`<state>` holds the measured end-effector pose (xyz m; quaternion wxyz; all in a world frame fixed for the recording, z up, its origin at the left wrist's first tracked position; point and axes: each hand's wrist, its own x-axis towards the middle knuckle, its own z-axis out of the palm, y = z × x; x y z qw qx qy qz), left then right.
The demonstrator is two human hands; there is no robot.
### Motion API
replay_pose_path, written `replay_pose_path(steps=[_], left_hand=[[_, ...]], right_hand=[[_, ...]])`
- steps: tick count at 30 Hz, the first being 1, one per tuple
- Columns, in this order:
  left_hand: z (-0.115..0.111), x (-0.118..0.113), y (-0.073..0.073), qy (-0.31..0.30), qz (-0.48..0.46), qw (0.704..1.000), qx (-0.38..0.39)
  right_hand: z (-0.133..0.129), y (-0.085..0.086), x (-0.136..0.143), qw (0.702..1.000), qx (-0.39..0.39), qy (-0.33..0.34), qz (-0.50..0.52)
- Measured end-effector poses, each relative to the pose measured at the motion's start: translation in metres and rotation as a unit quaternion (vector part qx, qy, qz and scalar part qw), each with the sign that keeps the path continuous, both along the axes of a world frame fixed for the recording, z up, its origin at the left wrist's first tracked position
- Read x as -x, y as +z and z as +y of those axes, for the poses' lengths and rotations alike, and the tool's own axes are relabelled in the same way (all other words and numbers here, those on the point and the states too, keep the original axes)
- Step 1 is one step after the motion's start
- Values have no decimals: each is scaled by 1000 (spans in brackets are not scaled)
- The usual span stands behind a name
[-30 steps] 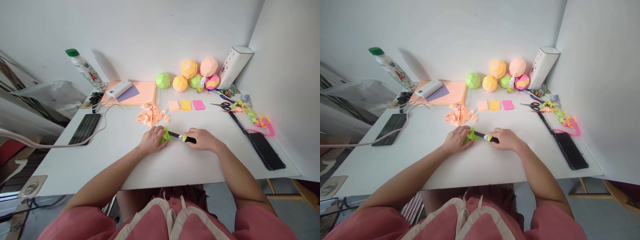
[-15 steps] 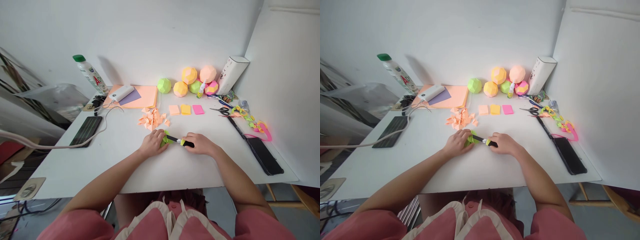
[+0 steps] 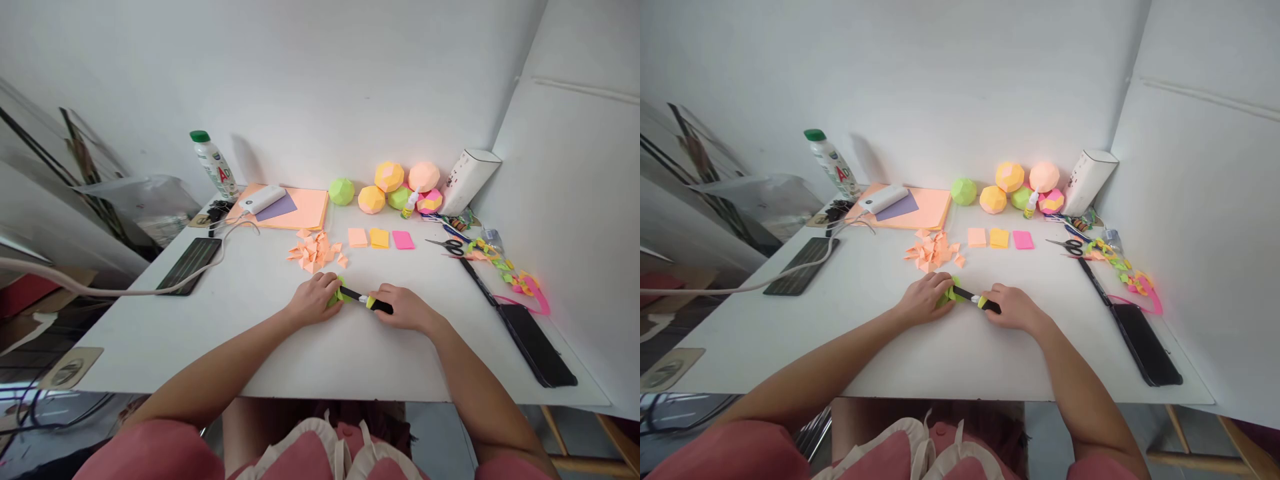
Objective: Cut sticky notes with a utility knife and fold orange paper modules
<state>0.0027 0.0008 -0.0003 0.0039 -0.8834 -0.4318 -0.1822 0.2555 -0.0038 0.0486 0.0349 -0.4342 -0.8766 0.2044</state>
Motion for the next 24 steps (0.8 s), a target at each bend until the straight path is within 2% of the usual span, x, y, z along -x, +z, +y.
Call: replay_pose_path(steps=[5,24], left_hand=[[0,-2,4,7,11,1000,9],[-1,2,-1,4,1,1000,-13]], right_hand=[[2,1,-1,1000,-3,5,-2],[-1,5,2,1000,5,3,-21]])
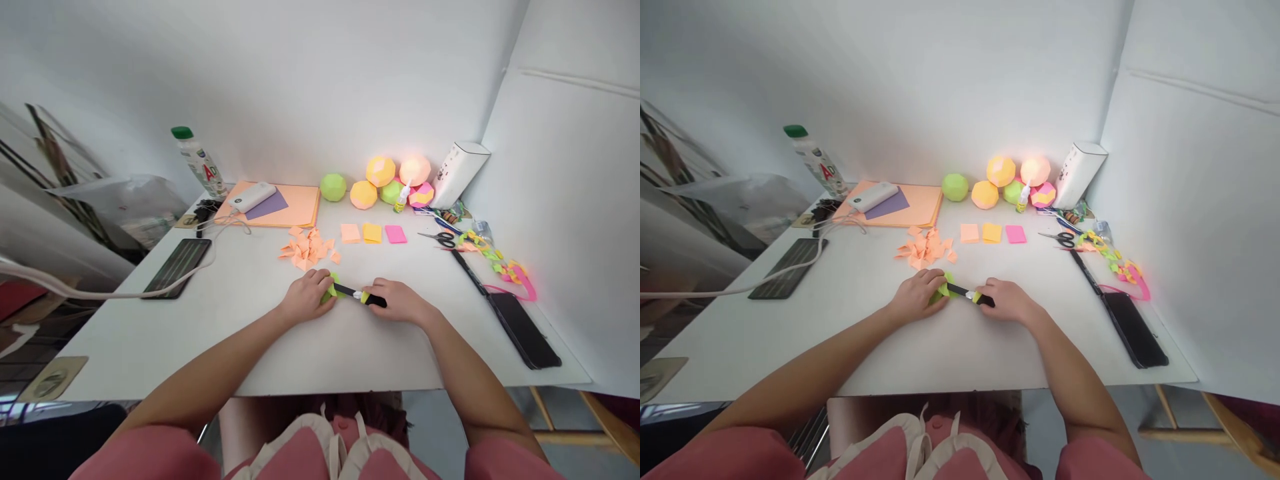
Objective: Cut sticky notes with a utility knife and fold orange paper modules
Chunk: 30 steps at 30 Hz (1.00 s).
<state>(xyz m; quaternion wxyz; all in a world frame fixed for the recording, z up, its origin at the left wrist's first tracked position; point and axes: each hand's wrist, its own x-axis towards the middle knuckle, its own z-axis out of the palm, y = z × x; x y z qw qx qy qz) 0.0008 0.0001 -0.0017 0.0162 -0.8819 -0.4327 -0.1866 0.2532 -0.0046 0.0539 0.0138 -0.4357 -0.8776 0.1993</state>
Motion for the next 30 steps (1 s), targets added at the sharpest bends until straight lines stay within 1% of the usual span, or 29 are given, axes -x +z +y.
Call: replay_pose_path(steps=[7,16,24,30], left_hand=[[0,2,-3,-1,-10,1000,-12],[-1,1,0,1,-3,1000,-13],[0,2,-1,0,-1,1000,-10],[0,2,-2,4,4,1000,-13]], right_hand=[[1,0,-1,1000,10,-5,-11],[5,4,-16,999,25,-29,-29],[3,8,-11,999,31,-27,-33],[3,6,-8,1000,23,-10,-8]])
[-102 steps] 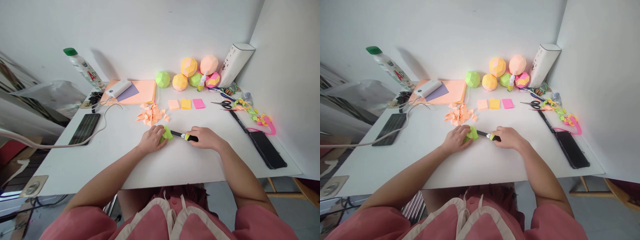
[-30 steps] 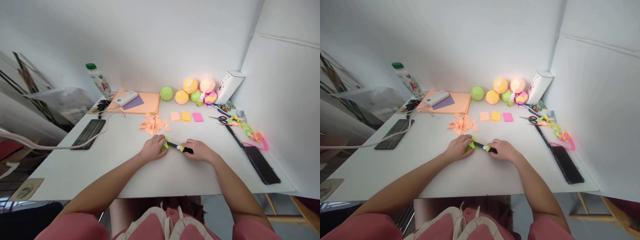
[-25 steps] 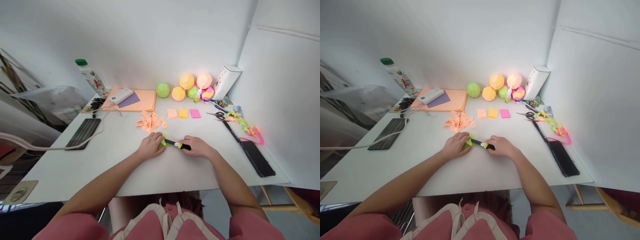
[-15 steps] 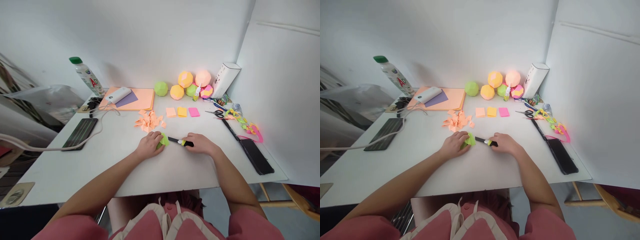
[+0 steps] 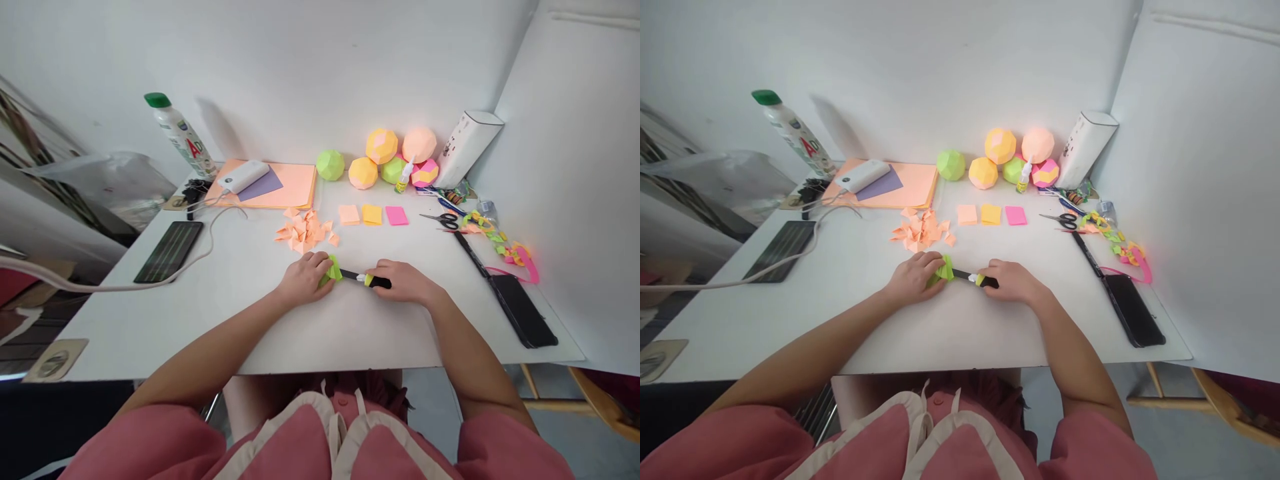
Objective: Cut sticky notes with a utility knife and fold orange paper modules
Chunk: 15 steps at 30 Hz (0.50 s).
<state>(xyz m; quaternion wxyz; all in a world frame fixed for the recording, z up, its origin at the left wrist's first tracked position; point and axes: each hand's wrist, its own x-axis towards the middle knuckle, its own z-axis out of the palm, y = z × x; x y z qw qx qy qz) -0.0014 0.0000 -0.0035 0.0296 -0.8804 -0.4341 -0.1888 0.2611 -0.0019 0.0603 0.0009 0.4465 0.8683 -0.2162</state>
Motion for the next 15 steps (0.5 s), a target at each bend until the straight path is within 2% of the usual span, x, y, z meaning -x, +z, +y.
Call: replay_pose_path(steps=[15], left_hand=[[1,0,-2,-1,-13,1000,-4]], right_hand=[[1,-9,2,999,-31,18,28]])
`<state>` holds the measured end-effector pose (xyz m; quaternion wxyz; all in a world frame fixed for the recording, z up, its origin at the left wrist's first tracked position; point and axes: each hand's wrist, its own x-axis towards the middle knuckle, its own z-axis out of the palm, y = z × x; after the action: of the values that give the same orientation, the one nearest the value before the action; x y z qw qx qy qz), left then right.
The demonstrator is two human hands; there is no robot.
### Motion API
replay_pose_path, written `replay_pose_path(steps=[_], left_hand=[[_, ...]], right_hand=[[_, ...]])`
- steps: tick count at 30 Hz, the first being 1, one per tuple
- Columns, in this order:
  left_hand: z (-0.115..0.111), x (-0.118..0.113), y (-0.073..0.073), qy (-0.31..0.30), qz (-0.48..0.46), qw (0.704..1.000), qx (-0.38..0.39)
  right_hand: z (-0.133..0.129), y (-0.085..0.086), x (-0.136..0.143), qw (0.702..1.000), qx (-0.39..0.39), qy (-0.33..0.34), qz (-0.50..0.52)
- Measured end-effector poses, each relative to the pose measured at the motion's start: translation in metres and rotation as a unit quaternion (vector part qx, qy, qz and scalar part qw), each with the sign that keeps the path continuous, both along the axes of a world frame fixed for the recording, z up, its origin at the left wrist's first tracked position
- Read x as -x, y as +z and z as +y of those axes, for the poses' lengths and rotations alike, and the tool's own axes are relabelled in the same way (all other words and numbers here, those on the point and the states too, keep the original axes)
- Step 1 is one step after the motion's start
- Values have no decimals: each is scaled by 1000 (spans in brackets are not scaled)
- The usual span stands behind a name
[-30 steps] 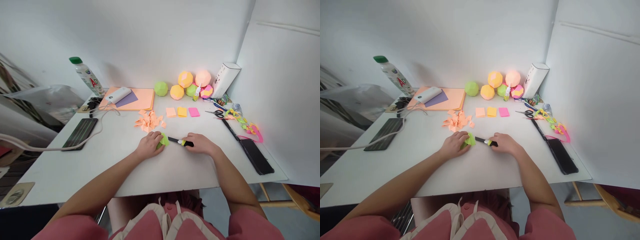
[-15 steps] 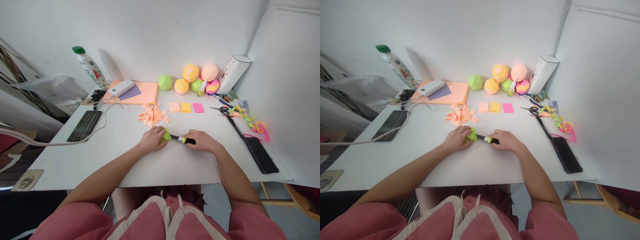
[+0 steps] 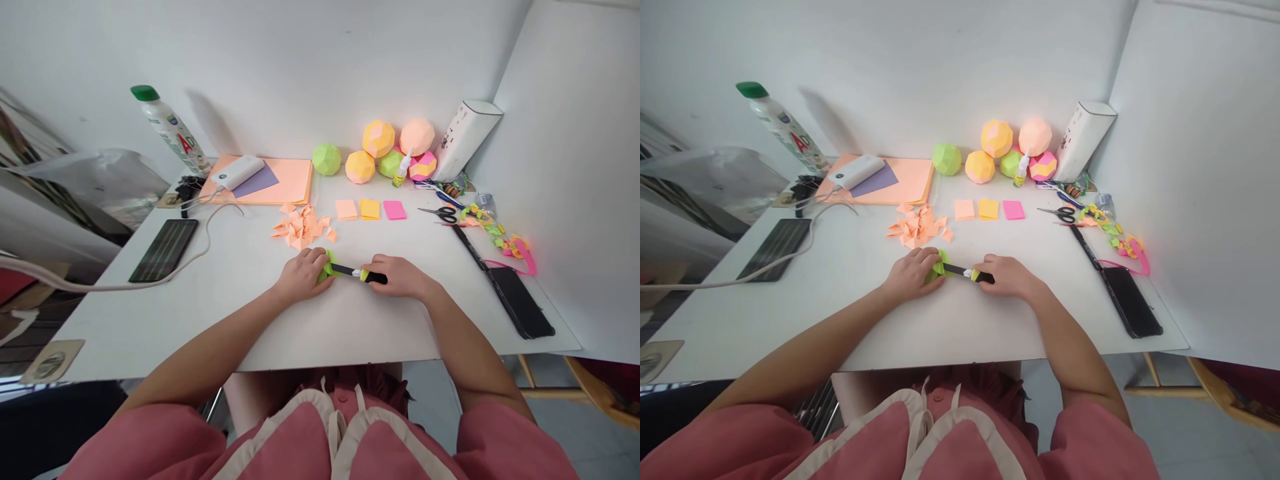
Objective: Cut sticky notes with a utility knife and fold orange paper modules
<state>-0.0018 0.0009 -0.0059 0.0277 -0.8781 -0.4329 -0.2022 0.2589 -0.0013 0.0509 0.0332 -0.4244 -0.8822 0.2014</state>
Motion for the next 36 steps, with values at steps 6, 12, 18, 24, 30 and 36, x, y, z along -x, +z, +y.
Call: replay_pose_path(steps=[6,12,18,24,30,36], left_hand=[[0,0,1,3,10,1000,3],[-1,-1,4,8,19,1000,11],[-1,-1,2,6,11,1000,4],[-1,0,0,3,9,1000,-6],[-2,-2,2,3,6,1000,-5],[-7,-3,-5,16,-15,1000,-11]], right_hand=[[0,5,-2,1000,-9,-4,-21],[2,12,-10,997,10,-40,-61],[2,10,-8,998,22,-24,-62],[0,12,-5,998,17,-23,-54],[0,9,-6,999,12,-19,-36],[2,8,-9,999,9,-31,-30]])
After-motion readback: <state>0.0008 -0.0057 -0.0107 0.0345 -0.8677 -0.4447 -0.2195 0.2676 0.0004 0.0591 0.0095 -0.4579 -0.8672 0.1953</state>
